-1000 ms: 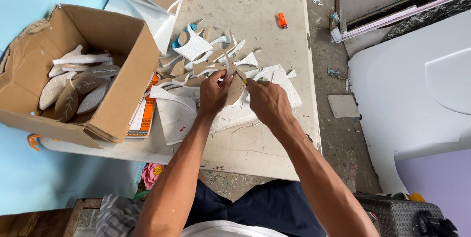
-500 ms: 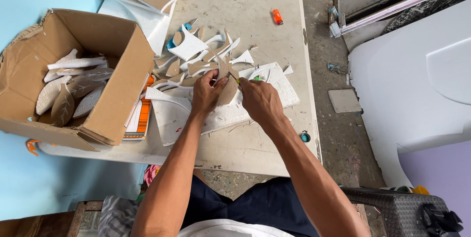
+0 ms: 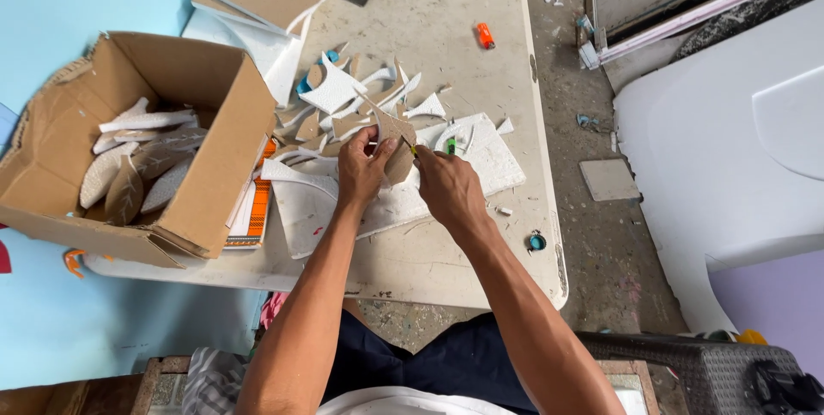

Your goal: The person uses a craft knife to carve and shape a small piece of cork on a white table. They repeatedly trim the edges and refine the shape, placing finished pieces into a nearby cardboard box.

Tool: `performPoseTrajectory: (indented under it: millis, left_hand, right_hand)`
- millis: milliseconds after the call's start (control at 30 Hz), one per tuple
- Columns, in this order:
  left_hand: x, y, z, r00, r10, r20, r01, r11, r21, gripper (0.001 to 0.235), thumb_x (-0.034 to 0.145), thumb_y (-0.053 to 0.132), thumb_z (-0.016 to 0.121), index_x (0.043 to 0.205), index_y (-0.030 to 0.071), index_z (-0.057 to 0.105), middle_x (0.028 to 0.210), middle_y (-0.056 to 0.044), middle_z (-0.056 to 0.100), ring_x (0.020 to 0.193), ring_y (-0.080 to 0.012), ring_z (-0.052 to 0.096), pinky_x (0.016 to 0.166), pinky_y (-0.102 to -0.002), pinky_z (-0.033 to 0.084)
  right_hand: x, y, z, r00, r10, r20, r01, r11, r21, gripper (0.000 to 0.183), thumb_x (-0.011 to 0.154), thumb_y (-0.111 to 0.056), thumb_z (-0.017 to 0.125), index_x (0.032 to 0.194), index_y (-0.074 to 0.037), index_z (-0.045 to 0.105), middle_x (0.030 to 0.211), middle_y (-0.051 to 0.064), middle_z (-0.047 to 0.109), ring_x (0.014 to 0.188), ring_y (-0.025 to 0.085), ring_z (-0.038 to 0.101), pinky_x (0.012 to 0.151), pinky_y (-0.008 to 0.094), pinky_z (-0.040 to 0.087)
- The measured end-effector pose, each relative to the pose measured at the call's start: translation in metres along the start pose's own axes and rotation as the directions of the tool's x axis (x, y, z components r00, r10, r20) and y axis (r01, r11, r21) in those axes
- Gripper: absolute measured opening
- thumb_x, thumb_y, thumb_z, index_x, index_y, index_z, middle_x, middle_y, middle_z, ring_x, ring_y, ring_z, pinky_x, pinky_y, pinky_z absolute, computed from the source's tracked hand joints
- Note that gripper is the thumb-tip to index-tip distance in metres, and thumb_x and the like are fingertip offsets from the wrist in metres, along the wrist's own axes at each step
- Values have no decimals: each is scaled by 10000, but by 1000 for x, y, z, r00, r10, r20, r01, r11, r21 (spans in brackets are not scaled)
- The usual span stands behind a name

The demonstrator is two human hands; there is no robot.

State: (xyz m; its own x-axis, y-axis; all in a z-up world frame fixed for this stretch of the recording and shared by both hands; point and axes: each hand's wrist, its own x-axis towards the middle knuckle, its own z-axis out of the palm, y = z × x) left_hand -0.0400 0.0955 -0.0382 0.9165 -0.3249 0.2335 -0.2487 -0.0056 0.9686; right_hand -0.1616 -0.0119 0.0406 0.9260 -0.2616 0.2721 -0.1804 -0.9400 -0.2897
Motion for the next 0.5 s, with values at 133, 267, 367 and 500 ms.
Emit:
performPoseTrajectory:
  millis: [133, 267, 367, 500]
  left_hand:
    - [-3, 17, 3, 996, -48, 78, 58, 990, -127, 403, 822, 366, 817, 1080, 82, 695, 891, -118, 707, 759, -197, 666, 721, -350, 568]
    - [6, -4, 6, 993, -81, 83, 87, 994, -64, 353, 813, 311, 818, 1027, 57, 699, 811, -112, 715, 648, -162, 668, 603, -284, 556]
    - [7, -4, 8, 996, -74, 46, 73, 997, 20, 262, 816, 239, 795, 972, 49, 704, 772, -121, 717, 609, -182, 688, 558, -287, 550]
    - [11, -16, 11, 998, -63, 11, 62, 996, 72, 230, 807, 232, 798, 930, 55, 718, 735, -115, 719, 585, -193, 698, 534, -299, 544]
  right_hand:
    - [7, -4, -20, 999, 18, -28, -19, 999, -40, 275, 1008, -99, 473, 1149, -117, 709, 861, 135, 752, 711, 357, 730, 653, 457, 607]
    - [10, 9, -12, 997, -63, -39, 59, 994, -94, 228, 954, -120, 535, 1126, -145, 683, 868, 96, 741, 680, 369, 720, 591, 490, 588]
    - [3, 8, -9, 997, -66, -38, 61, 991, -117, 221, 958, -124, 538, 1117, -145, 691, 851, 94, 740, 661, 357, 721, 578, 475, 590]
    - [-9, -3, -16, 999, -24, -47, 19, 994, -107, 226, 977, -128, 518, 1122, -109, 690, 844, 126, 737, 651, 379, 716, 567, 488, 588]
